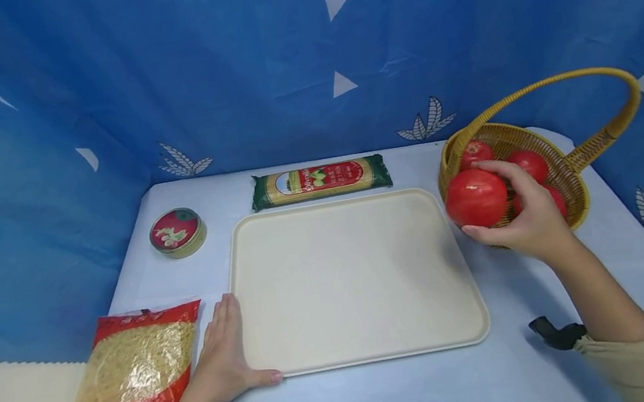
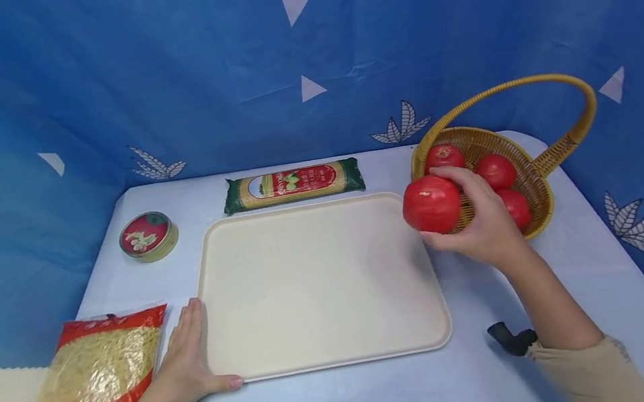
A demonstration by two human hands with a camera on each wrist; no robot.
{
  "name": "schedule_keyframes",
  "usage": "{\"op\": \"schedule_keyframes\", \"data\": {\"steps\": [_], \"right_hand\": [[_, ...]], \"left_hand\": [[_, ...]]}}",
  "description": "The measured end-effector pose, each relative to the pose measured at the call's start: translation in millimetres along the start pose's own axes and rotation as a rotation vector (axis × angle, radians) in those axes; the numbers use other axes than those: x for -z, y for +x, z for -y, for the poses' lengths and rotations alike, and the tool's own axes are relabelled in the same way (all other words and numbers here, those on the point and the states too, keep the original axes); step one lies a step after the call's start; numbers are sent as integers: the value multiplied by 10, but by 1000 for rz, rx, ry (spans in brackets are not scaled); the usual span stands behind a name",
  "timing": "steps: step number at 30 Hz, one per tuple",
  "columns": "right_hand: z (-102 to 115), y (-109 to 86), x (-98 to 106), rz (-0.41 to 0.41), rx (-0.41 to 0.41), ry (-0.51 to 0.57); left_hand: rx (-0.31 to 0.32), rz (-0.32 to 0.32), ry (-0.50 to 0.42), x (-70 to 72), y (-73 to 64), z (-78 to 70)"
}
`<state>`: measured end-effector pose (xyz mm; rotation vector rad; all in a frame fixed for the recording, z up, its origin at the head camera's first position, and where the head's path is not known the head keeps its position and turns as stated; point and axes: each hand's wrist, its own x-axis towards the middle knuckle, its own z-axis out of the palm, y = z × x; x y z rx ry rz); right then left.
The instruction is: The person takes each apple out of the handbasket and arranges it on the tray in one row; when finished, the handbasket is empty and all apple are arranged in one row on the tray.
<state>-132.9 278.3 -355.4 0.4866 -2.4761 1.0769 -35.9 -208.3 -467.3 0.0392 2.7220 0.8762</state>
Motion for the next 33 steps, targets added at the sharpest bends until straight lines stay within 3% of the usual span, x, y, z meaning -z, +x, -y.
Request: {"op": "schedule_keyframes", "data": {"steps": [8, 15, 28, 33], "right_hand": [[236, 172, -334, 139, -20, 81], [248, 368, -720, 223, 9, 137], [380, 704, -1565, 445, -33, 321], [464, 810, -1782, 502, -73, 322]], "left_hand": [[1, -2, 20, 6, 15, 12], [21, 5, 12, 26, 9, 12], [36, 18, 31, 18, 7, 14], [38, 15, 33, 18, 9, 22]]}}
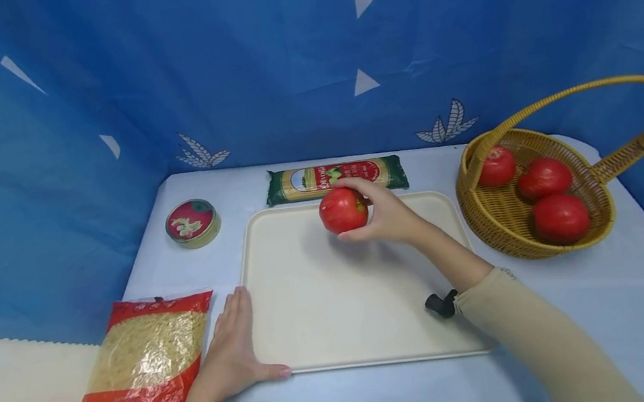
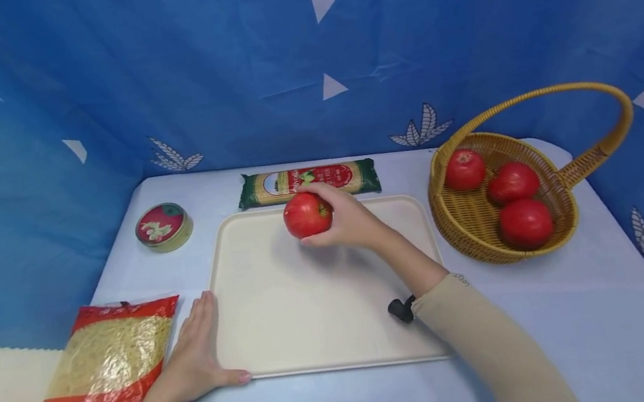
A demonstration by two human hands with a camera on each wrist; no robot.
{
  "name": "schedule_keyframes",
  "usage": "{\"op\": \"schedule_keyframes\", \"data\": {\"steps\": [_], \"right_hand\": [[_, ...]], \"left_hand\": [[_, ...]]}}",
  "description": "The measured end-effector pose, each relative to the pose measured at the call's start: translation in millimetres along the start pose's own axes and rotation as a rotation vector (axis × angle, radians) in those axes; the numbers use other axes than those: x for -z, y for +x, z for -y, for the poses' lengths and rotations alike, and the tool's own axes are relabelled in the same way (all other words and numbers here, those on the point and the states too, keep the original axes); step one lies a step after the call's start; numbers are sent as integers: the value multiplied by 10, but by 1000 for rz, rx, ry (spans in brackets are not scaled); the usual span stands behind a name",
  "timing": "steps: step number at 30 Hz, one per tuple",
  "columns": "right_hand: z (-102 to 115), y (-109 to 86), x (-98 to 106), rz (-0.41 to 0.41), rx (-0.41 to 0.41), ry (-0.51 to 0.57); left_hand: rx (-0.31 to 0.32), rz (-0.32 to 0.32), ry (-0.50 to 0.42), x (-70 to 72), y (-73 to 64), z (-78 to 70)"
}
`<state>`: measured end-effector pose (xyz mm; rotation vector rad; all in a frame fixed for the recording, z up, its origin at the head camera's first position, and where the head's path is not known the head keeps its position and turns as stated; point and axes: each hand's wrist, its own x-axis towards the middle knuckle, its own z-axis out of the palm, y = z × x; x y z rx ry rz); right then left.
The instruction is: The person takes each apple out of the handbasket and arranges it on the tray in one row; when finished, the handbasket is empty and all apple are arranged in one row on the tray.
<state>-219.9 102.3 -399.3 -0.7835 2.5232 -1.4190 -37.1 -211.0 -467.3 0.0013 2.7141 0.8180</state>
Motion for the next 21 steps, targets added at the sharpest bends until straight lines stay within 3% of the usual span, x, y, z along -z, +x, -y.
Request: {"op": "schedule_keyframes", "data": {"steps": [4, 14, 21], "right_hand": [[10, 126, -81, 25, -26, -12], [64, 370, -267, 93, 7, -81], [71, 492, -518, 151, -98, -39]], "left_hand": [[-9, -5, 6, -5, 2, 4], [-24, -15, 12, -19, 5, 19], [-36, -22, 19, -32, 5, 35]]}}
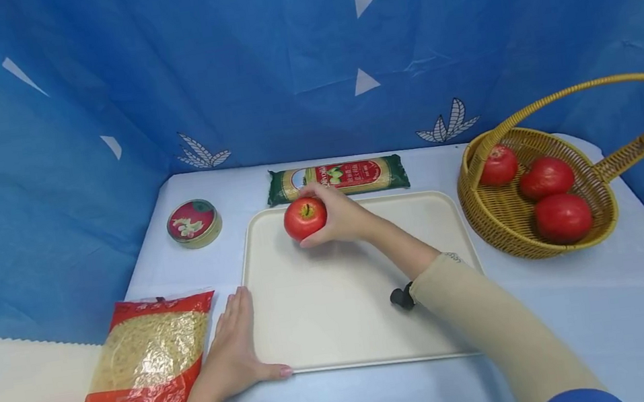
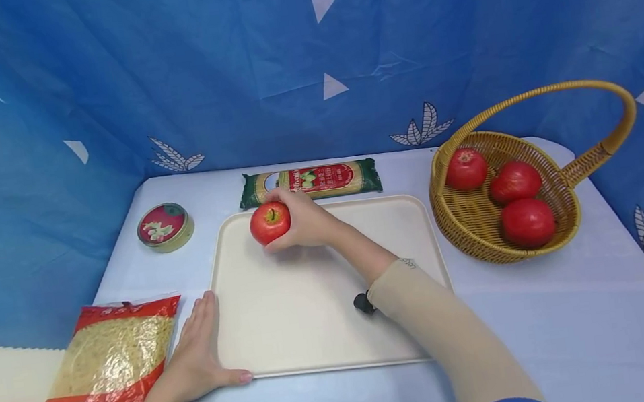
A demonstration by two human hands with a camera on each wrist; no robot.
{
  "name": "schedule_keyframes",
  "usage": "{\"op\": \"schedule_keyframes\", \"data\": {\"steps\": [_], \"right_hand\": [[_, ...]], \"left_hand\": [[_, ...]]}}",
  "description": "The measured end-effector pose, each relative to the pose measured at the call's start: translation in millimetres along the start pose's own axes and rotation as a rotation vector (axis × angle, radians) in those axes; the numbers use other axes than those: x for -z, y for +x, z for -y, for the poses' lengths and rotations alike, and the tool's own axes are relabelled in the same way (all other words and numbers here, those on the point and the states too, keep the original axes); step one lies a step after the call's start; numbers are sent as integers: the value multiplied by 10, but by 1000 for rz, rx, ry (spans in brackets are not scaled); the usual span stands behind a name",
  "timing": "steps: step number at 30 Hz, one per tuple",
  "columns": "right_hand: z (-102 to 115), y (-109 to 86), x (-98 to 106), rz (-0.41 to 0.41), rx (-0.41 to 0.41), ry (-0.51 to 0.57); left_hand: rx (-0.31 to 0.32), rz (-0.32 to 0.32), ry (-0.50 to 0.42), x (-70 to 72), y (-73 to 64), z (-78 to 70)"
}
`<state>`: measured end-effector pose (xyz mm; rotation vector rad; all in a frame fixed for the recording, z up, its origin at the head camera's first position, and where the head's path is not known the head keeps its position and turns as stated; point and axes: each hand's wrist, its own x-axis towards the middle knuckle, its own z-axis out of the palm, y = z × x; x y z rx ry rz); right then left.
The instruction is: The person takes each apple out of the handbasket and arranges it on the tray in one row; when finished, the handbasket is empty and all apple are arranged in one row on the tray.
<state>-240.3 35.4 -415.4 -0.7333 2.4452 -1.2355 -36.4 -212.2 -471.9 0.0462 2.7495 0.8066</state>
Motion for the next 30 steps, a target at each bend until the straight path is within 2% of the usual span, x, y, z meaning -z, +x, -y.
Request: {"op": "schedule_keyframes", "data": {"steps": [5, 13, 20, 25, 30], "right_hand": [[56, 97, -162, 9, -41, -2], [170, 212, -405, 4, -37, 37], [276, 238, -594, 19, -27, 3], [301, 233, -655, 21, -25, -39], [325, 218, -629, 28, -43, -71]], "left_hand": [[-1, 7, 5, -3, 10, 4], [11, 17, 13, 0, 9, -3], [20, 19, 18, -3, 2, -15], [17, 20, 17, 1, -5, -17], [24, 23, 18, 6, -2, -22]]}}
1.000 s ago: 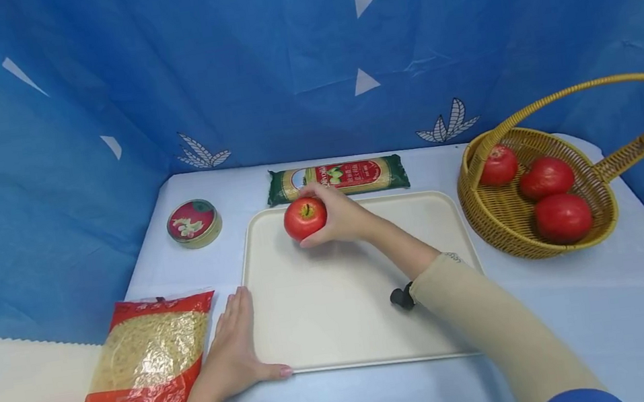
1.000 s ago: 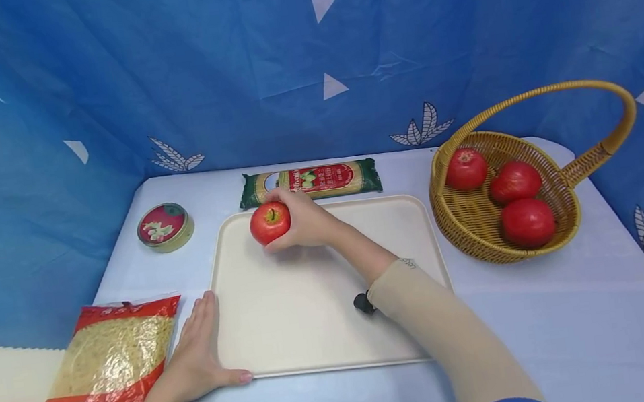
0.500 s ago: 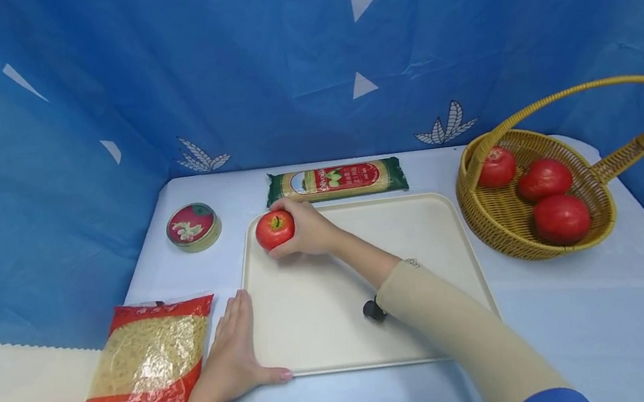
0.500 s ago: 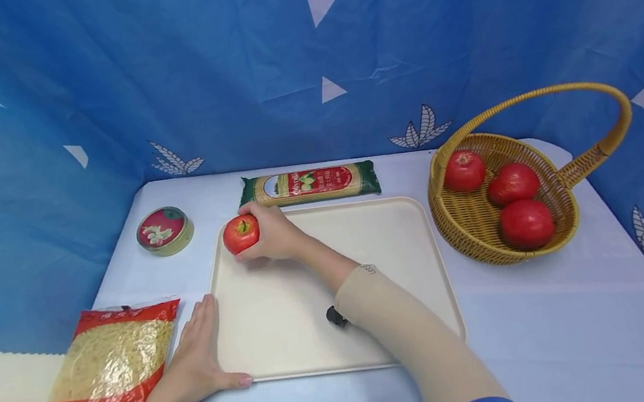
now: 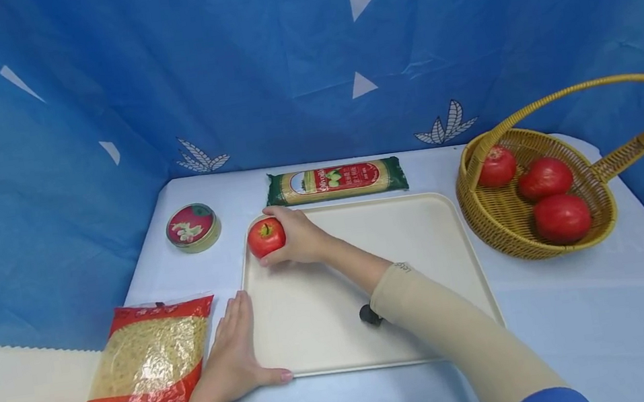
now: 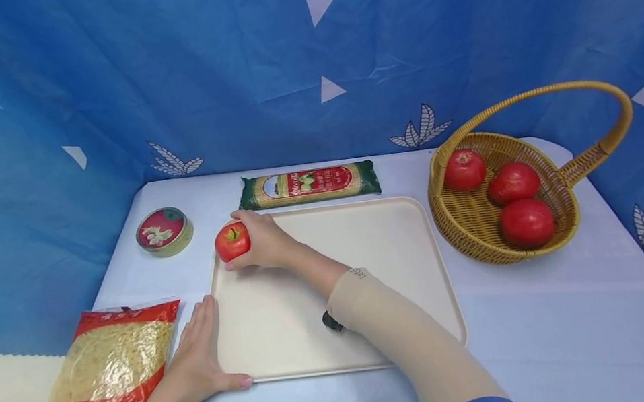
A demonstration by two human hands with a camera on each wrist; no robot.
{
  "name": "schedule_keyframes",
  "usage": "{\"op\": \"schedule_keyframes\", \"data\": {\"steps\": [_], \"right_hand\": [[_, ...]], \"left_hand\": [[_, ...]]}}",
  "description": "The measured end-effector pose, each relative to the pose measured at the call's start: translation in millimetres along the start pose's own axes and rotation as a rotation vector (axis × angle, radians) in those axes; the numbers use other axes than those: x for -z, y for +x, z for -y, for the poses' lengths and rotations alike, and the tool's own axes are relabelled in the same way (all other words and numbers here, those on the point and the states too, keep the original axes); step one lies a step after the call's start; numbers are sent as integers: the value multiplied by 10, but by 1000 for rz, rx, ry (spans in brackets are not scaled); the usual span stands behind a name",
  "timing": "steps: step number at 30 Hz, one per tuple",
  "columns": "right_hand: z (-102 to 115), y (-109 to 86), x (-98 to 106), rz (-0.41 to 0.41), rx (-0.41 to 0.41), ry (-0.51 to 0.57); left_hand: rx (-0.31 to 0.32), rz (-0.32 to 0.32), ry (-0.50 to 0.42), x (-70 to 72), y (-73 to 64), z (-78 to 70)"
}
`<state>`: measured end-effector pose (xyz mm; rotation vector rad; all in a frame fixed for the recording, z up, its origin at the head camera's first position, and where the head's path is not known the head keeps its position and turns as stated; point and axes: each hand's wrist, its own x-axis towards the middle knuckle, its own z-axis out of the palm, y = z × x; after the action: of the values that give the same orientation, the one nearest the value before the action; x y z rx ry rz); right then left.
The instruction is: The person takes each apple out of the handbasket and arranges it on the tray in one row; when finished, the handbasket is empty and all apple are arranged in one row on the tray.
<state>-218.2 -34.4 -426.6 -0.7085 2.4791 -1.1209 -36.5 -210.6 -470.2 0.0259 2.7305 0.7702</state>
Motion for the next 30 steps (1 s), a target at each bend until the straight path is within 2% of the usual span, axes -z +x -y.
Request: {"op": "schedule_keyframes", "data": {"steps": [5, 10, 14, 19, 26, 30], "right_hand": [[21, -108, 125, -11, -4, -17], [49, -375, 329, -38, 57, 21], [48, -695, 551, -65, 121, 85], [-4, -1141, 834, -147, 146, 71], [-252, -1811, 1267, -316, 208, -32], [-454, -2167, 1495, -438, 178, -113]], "left_hand": [[10, 12, -3, 0, 2, -10], [11, 9, -4, -10, -5, -5], [12, 4, -12, -10, -3, -7], [27, 18, -27, 1, -5, -1], [-4, 5, -45, 1, -16, -2], [-12, 3, -52, -3, -10, -1]]}}
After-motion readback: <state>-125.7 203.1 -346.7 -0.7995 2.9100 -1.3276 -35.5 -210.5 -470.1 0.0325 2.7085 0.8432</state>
